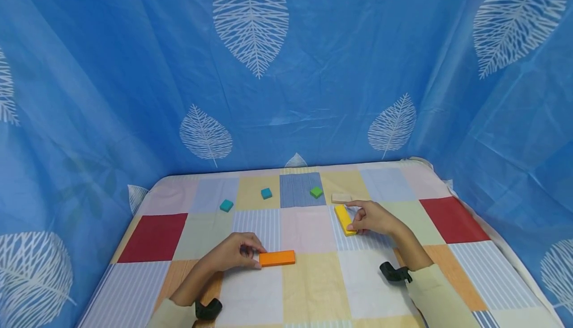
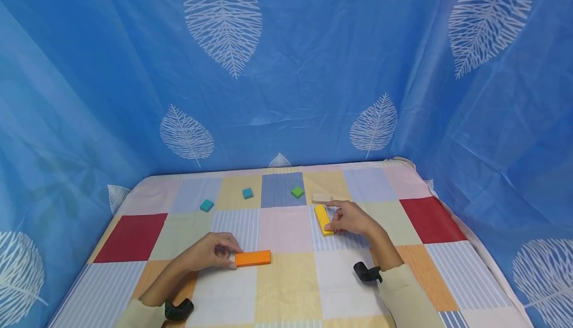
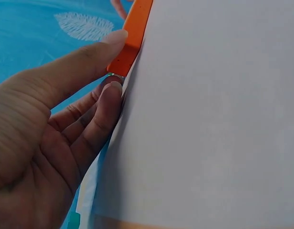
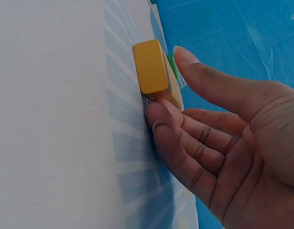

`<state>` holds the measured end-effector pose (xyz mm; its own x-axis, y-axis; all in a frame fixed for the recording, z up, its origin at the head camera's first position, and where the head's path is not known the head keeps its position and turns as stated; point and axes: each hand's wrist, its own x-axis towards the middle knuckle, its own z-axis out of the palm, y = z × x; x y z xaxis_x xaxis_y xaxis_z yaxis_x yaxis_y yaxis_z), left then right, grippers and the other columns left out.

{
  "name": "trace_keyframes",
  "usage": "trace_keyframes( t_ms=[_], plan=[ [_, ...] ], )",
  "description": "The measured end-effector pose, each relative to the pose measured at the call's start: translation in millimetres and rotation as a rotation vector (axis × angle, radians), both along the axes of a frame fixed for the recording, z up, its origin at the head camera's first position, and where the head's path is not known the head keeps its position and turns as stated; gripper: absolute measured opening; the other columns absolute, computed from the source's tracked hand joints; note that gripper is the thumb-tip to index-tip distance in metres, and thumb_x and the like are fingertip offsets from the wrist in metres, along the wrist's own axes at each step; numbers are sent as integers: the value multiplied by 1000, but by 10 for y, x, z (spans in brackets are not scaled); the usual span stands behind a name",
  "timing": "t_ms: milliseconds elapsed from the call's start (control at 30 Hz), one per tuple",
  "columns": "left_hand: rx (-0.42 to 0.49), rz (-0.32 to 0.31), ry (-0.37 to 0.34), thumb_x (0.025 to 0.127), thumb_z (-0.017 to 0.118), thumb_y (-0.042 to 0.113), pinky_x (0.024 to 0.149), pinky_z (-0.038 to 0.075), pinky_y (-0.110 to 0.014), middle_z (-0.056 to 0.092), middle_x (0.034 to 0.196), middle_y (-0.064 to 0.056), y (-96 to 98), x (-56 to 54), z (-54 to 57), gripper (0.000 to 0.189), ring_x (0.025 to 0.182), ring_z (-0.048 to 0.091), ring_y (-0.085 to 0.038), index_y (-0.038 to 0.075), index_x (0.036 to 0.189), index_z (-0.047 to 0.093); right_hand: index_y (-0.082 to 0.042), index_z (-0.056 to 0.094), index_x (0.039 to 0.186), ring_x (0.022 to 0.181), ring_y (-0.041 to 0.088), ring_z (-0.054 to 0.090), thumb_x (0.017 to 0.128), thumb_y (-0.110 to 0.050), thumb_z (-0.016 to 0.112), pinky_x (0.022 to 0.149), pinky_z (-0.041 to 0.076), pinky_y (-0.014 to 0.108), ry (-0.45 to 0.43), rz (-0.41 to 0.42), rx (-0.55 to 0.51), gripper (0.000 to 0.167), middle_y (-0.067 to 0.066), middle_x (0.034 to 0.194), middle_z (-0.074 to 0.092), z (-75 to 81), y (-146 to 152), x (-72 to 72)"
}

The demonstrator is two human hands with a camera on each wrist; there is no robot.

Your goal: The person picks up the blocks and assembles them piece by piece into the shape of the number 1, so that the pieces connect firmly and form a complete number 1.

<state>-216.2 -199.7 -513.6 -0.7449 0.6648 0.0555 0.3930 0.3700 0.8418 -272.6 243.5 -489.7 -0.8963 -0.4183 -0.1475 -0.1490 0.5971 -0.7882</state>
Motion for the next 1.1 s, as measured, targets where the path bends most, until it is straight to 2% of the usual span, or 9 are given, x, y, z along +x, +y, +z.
trace_keyframes(
  t_ms=[267, 467, 700, 867, 1100],
  plan=[
    [10, -26, -32, 82, 86, 14, 71, 55, -24, 71, 105, -2, 51, 10, 26, 31, 78, 62, -13, 12, 112, 78, 5, 44, 148, 56, 24, 62, 89, -18, 80, 57, 56, 35, -18, 17, -43, 73, 8, 72, 64, -41, 32, -19],
    [-12, -15, -32, 79, 88, 13, 72, 57, -25, 69, 103, 0, 97, 38, 50, 35, 77, 62, -14, 12, 112, 79, 1, 44, 149, 57, 25, 62, 84, -16, 84, 58, 57, 37, -37, 54, -57, 79, 9, 71, 61, -42, 35, -57],
    [-51, 3, -13, 79, 88, 11, 72, 58, -26, 68, 100, 3, 114, 40, 57, 34, 75, 61, -10, 14, 112, 79, -1, 41, 152, 60, 21, 58, 76, -13, 90, 57, 53, 32, -69, 123, -42, 91, 9, 76, 60, -12, 48, -107],
    [-59, 8, -1, 79, 88, 11, 72, 58, -25, 68, 99, 2, 129, 51, 72, 33, 75, 61, -8, 12, 111, 79, -1, 40, 153, 62, 19, 57, 75, -13, 91, 58, 52, 31, -79, 160, -15, 94, 8, 78, 59, 11, 46, -124],
    [-73, -4, 34, 80, 88, 14, 71, 57, -25, 68, 99, 5, 203, 34, 81, 32, 76, 61, -8, 15, 110, 79, -3, 42, 151, 62, 18, 56, 74, -18, 92, 56, 48, 27, -41, 157, 55, 93, 5, 78, 59, 23, 34, -133]
  ],
)
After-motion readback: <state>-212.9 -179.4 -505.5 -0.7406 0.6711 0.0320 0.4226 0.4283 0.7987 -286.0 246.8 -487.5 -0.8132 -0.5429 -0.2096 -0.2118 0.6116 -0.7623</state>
